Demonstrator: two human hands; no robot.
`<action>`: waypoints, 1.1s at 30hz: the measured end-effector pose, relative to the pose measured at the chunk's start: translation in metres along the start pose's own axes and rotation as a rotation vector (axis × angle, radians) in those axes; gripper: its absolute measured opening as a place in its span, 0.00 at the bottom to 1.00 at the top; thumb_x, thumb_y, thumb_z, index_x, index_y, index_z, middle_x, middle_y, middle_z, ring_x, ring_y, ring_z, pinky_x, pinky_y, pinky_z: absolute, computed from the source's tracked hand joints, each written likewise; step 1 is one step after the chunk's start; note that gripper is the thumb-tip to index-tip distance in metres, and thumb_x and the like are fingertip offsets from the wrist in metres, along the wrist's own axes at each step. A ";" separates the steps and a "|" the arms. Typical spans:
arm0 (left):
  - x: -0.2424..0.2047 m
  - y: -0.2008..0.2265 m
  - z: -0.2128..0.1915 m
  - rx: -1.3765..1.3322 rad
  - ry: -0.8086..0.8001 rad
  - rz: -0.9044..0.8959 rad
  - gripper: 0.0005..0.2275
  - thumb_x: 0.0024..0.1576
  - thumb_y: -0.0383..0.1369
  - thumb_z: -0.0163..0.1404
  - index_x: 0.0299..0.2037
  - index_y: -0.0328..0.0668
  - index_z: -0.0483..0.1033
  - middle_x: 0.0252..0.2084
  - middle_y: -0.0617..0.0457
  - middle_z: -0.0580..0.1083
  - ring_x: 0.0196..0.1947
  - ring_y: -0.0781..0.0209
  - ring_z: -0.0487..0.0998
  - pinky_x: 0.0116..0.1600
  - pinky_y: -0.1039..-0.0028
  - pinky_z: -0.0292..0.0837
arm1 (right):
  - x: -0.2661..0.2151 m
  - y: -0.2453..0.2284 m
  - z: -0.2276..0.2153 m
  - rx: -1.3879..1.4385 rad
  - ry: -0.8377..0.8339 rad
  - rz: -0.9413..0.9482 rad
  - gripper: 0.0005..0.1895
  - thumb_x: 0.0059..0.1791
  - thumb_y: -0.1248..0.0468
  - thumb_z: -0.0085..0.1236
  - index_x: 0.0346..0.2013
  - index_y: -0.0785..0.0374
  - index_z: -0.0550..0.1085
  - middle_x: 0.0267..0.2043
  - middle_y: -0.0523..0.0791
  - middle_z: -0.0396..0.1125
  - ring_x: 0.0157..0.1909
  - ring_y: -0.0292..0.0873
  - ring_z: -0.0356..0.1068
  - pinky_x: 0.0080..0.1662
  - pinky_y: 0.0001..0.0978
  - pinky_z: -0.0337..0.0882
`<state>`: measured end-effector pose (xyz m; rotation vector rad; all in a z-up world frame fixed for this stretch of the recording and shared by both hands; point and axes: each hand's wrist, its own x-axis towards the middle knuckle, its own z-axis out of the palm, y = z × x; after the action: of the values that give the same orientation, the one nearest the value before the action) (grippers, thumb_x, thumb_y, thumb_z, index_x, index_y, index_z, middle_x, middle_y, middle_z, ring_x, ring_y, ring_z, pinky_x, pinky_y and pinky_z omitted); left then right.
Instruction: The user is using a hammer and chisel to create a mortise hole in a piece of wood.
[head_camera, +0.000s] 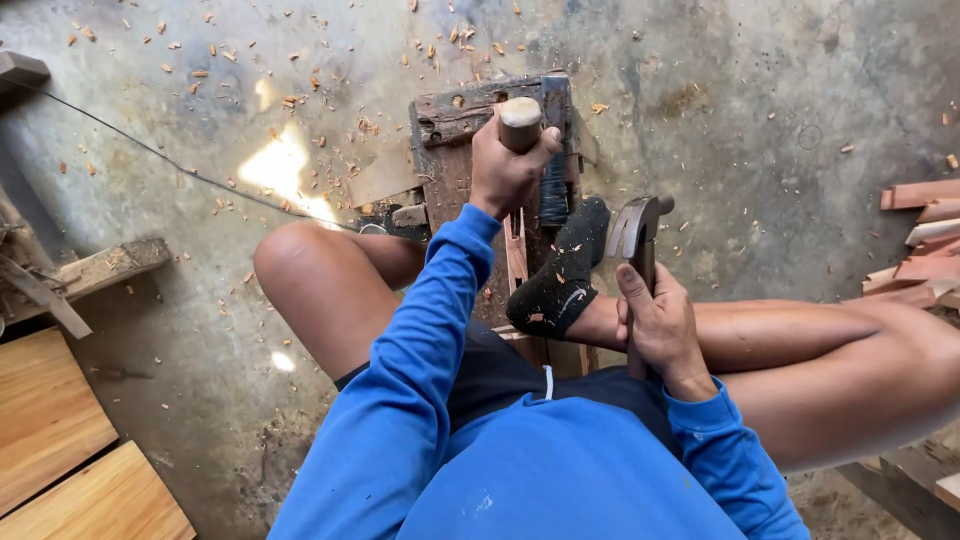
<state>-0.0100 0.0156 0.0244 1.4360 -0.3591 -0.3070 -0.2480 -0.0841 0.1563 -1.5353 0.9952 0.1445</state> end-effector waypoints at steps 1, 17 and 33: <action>0.003 0.000 -0.001 0.002 0.005 0.002 0.14 0.54 0.35 0.65 0.42 0.34 0.76 0.37 0.53 0.78 0.37 0.67 0.76 0.46 0.73 0.77 | 0.004 0.000 0.002 -0.001 -0.005 -0.003 0.23 0.54 0.45 0.53 0.37 0.64 0.68 0.19 0.41 0.63 0.17 0.33 0.63 0.21 0.25 0.62; -0.016 -0.019 -0.010 -0.106 -0.083 -0.085 0.11 0.57 0.33 0.63 0.37 0.36 0.75 0.30 0.54 0.76 0.27 0.64 0.77 0.33 0.73 0.77 | 0.003 0.005 0.006 -0.008 -0.026 0.073 0.22 0.54 0.45 0.52 0.37 0.64 0.68 0.19 0.41 0.63 0.17 0.33 0.64 0.21 0.25 0.62; -0.146 0.022 -0.056 0.274 -0.728 0.649 0.10 0.48 0.29 0.61 0.38 0.40 0.75 0.41 0.49 0.74 0.46 0.48 0.75 0.57 0.56 0.70 | -0.023 0.002 0.019 0.149 -0.057 -0.045 0.22 0.55 0.46 0.51 0.40 0.64 0.68 0.21 0.41 0.63 0.18 0.33 0.63 0.22 0.24 0.63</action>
<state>-0.1194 0.1293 0.0329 1.3470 -1.4684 -0.2414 -0.2546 -0.0559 0.1640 -1.4090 0.9059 0.0798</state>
